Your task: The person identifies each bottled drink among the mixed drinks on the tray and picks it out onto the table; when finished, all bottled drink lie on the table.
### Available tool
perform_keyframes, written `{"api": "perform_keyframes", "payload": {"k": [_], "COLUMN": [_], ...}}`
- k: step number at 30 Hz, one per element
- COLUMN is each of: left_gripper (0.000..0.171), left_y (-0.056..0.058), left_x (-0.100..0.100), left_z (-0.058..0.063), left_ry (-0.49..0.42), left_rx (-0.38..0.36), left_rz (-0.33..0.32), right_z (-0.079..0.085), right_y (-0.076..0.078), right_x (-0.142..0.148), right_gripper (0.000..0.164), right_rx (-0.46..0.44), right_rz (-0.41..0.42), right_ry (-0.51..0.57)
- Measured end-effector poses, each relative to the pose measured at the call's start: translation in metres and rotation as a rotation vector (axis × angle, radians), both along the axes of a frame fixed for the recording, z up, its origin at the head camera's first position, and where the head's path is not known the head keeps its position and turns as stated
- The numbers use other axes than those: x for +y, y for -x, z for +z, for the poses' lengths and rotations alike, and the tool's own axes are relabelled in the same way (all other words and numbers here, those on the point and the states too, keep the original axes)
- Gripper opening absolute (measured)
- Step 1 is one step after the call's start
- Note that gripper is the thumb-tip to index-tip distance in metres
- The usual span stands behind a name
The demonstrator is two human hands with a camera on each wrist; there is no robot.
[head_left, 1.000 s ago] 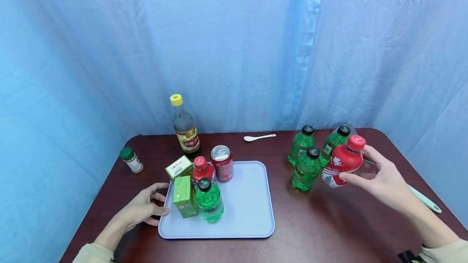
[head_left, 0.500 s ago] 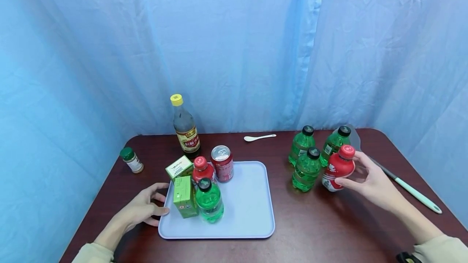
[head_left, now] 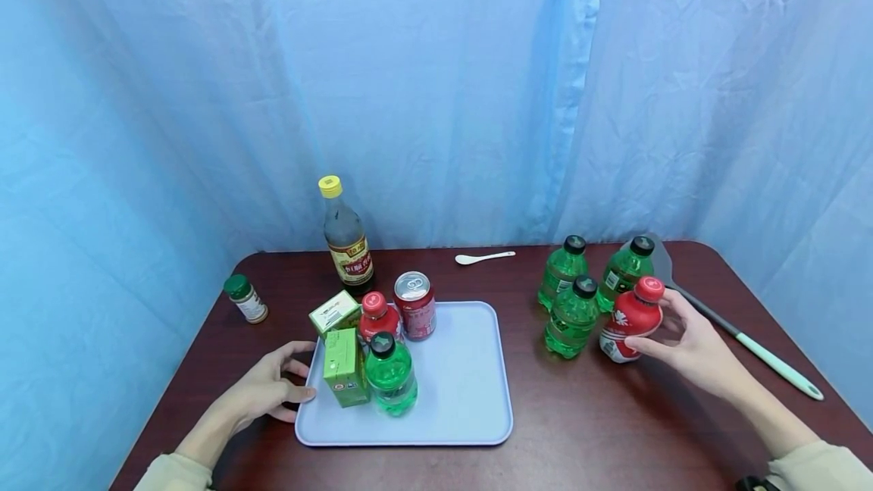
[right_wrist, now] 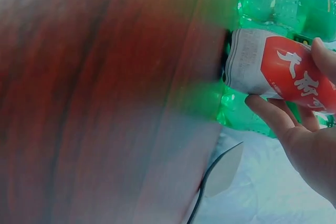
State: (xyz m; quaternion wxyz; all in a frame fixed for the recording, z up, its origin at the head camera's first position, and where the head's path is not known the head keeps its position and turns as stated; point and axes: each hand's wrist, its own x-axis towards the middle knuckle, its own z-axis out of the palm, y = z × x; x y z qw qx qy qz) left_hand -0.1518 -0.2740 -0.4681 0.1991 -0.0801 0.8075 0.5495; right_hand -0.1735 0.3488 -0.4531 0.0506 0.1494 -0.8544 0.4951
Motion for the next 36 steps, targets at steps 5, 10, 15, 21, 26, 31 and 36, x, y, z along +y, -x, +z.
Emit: {"api": "perform_keyframes", "payload": {"k": [5, 10, 15, 21, 26, 31, 36], "left_gripper": [0.081, 0.082, 0.081, 0.082, 0.082, 0.082, 0.082], "left_y": [-0.001, -0.002, -0.001, 0.0, 0.0, 0.0, 0.0], "left_x": [0.0, -0.002, -0.002, -0.002, -0.003, -0.003, -0.003], "left_z": [0.0, 0.001, 0.002, 0.001, 0.0, -0.001, -0.002], "left_ry": [0.005, 0.004, 0.021, 0.025, 0.015, 0.009, 0.003], "left_rx": [-0.001, -0.003, -0.001, 0.001, 0.001, 0.003, 0.009], "left_rz": [0.008, 0.016, 0.007, -0.002, -0.006, -0.012, -0.018], "right_z": [-0.001, -0.002, -0.003, -0.004, -0.003, 0.008, 0.031], "right_y": [0.0, 0.002, 0.002, 0.002, 0.0, -0.001, 0.0], "right_x": [0.001, 0.002, 0.002, 0.003, 0.002, 0.0, -0.004], "right_gripper": [0.076, 0.076, 0.078, 0.08, 0.08, 0.08, 0.087], "right_rx": [-0.023, -0.035, -0.029, -0.023, -0.016, 0.024, 0.145], "right_rz": [0.003, 0.015, 0.014, 0.017, 0.006, 0.02, 0.015], "right_ry": [0.01, -0.013, -0.014, -0.002, 0.006, 0.022, -0.013]}}
